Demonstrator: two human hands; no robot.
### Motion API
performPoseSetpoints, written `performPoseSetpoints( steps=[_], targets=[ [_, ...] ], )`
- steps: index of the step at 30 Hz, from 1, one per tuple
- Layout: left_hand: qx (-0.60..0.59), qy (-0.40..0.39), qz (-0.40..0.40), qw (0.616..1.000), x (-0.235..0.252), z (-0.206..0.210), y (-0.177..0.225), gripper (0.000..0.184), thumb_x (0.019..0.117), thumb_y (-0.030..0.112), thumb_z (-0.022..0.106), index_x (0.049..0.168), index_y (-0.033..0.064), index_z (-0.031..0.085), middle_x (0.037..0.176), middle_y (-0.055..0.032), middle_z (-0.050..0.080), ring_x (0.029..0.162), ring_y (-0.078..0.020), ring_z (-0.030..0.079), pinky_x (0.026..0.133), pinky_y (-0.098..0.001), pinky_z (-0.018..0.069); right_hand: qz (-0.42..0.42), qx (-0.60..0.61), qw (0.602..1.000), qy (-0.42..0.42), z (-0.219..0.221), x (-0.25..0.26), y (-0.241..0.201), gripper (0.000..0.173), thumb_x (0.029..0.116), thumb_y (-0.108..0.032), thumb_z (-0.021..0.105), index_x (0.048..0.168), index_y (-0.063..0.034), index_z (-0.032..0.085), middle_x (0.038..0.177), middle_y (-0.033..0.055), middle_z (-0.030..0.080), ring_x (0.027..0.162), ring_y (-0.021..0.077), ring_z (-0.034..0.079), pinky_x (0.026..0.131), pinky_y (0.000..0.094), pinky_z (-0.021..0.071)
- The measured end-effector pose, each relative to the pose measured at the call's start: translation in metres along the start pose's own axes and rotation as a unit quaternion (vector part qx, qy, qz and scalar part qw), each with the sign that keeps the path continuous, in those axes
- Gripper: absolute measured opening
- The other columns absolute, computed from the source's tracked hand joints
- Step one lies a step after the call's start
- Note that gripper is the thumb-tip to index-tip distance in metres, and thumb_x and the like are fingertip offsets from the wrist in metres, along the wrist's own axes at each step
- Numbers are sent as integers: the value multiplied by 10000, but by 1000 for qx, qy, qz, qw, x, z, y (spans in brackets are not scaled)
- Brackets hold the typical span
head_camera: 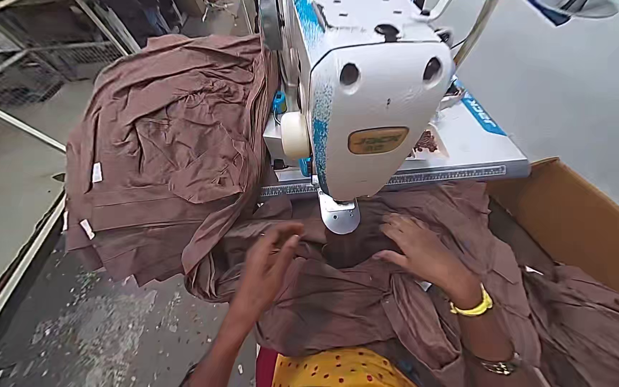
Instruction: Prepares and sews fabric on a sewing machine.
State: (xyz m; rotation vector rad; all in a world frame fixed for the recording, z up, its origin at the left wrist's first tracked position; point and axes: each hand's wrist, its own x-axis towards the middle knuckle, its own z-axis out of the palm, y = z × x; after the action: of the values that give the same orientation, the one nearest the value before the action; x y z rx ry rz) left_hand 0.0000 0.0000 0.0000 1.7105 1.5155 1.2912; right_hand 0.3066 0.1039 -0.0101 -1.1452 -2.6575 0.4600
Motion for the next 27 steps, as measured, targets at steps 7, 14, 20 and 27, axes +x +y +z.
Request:
performPoseSetpoints(
  steps=[7, 14, 20, 27],
  targets=[
    [30, -46, -88, 995, 8, 67, -40, 462, 1009, 384, 584, 1295, 26, 645, 1147, -101, 701, 1118, -204, 635, 1029, -449, 475, -22, 39, 995, 89, 15, -3, 4, 645, 947, -584, 595, 1246, -20, 688, 1343, 221, 641, 1293, 400, 590, 1065, 565, 475],
    [14, -54, 139, 989, -18, 92, 18, 265, 1060, 205, 503, 976, 16, 669, 872, -98, 681, 851, -154, 672, 808, -280, 556, -146, 267, 953, 0, -21, 11, -29, 516, 936, -577, 628, 1013, -69, 678, 835, 31, 681, 764, 69, 640, 684, 232, 528],
    [-26, 83, 60, 994, 6, 63, 13, 299, 1039, 290, 575, 931, 28, 672, 765, 19, 673, 696, 57, 607, 662, -110, 504, -136, 398, 907, -21, -21, 39, -36, 366, 1015, -398, 622, 970, -36, 646, 739, -20, 590, 641, -38, 520, 582, 134, 428],
    [-248, 29, -170, 953, 34, 53, 16, 174, 945, 109, 683, 1007, 71, 525, 741, 44, 567, 565, -30, 531, 529, -173, 475, 79, 348, 932, 69, -16, 61, -39, 230, 967, -276, 647, 1086, -87, 590, 764, -91, 585, 643, -43, 541, 617, 166, 476]
  ],
)
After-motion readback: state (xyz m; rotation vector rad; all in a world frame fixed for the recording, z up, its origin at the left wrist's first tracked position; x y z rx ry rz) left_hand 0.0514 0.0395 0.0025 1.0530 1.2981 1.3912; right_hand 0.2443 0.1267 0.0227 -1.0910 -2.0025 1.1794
